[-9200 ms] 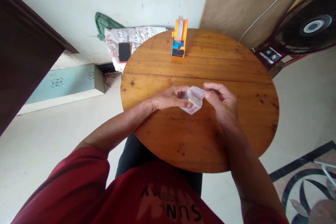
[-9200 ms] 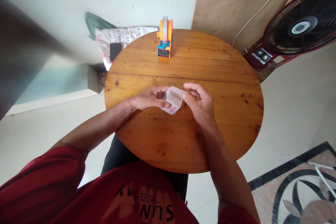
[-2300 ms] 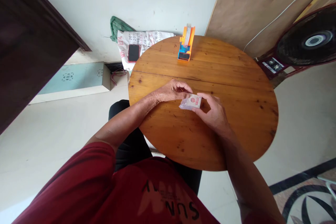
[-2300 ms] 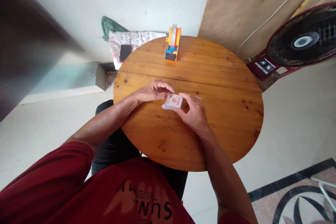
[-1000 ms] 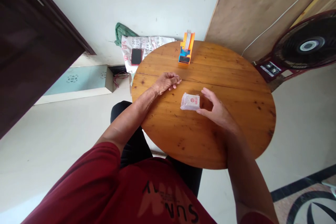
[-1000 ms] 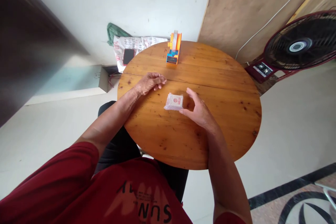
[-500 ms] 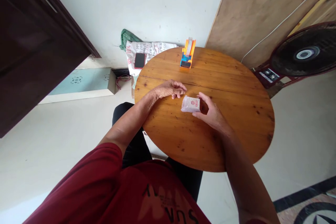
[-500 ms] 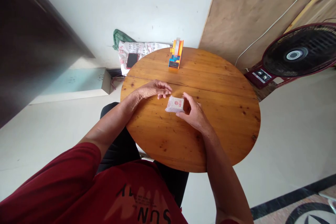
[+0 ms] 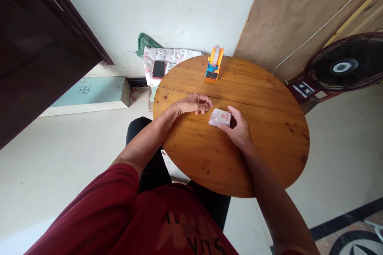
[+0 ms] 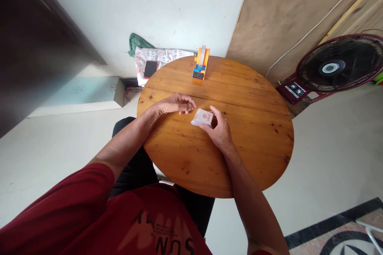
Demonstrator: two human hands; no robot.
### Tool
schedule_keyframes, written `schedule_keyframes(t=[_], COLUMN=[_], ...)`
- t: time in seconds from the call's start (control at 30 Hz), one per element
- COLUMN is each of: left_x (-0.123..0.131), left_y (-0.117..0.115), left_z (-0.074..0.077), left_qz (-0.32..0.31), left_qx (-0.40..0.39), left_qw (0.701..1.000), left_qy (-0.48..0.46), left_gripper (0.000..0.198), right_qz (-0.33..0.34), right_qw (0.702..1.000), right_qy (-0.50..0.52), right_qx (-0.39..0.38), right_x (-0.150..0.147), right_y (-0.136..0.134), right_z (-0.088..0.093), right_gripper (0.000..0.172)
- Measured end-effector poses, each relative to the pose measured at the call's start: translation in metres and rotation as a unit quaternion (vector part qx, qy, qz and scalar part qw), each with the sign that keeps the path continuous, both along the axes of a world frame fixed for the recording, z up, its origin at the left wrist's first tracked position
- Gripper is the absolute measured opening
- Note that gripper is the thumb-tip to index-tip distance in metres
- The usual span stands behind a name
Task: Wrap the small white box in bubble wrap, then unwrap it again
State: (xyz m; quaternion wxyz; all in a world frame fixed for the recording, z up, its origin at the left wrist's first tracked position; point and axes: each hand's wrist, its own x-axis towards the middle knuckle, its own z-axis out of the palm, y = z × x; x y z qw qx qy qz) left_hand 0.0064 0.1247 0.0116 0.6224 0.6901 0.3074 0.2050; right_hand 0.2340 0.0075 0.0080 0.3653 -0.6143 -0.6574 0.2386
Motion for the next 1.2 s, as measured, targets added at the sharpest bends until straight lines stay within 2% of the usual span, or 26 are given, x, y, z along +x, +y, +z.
schedule_keyframes(t=[0.07, 0.17, 0.27, 0.33, 0.43, 0.63, 0.8, 0.93, 1.1, 1.2], left_x=[0.001, 0.003, 0.004, 0.005, 0.006, 0.012, 0.019, 0.020, 0.020, 0.016], left_y=[-0.002, -0.007, -0.014, -0.017, -0.018, -0.018, -0.020, -0.021, -0.021, -0.020], left_z=[0.000, 0.002, 0.002, 0.001, 0.000, -0.006, -0.016, -0.018, -0.015, -0.010], left_qz=[-0.011, -0.052, -0.081, -0.100, -0.121, -0.108, -0.073, -0.068, -0.076, -0.091], left_qx=[-0.008, -0.031, -0.017, 0.010, 0.057, 0.106, 0.185, 0.216, 0.212, 0.161], left_qw=[1.000, 0.997, 0.996, 0.995, 0.991, 0.988, 0.979, 0.973, 0.973, 0.982], left_qy=[0.008, 0.040, 0.035, 0.016, 0.017, 0.024, 0.046, 0.051, 0.044, 0.046], left_gripper=[0.022, 0.029, 0.033, 0.032, 0.029, 0.024, 0.017, 0.015, 0.014, 0.018], right_qz=[-0.006, 0.035, 0.069, 0.074, 0.073, 0.106, 0.104, 0.110, 0.107, 0.104], right_qw=[1.000, 0.999, 0.996, 0.994, 0.992, 0.991, 0.993, 0.992, 0.992, 0.992], right_qy=[0.000, -0.015, -0.014, -0.013, -0.053, -0.063, -0.049, -0.050, -0.060, -0.072], right_qx=[0.002, -0.024, -0.061, -0.078, -0.086, -0.046, -0.033, -0.023, -0.014, -0.027], right_x=[0.004, 0.015, 0.032, 0.044, 0.051, 0.042, 0.039, 0.040, 0.037, 0.034], right_y=[0.001, 0.000, -0.004, -0.007, -0.007, -0.001, 0.002, 0.004, 0.004, 0.001], right_z=[-0.001, 0.004, 0.012, 0.016, 0.018, 0.018, 0.014, 0.012, 0.013, 0.016], right_gripper=[0.074, 0.080, 0.090, 0.087, 0.073, 0.051, 0.043, 0.040, 0.040, 0.041])
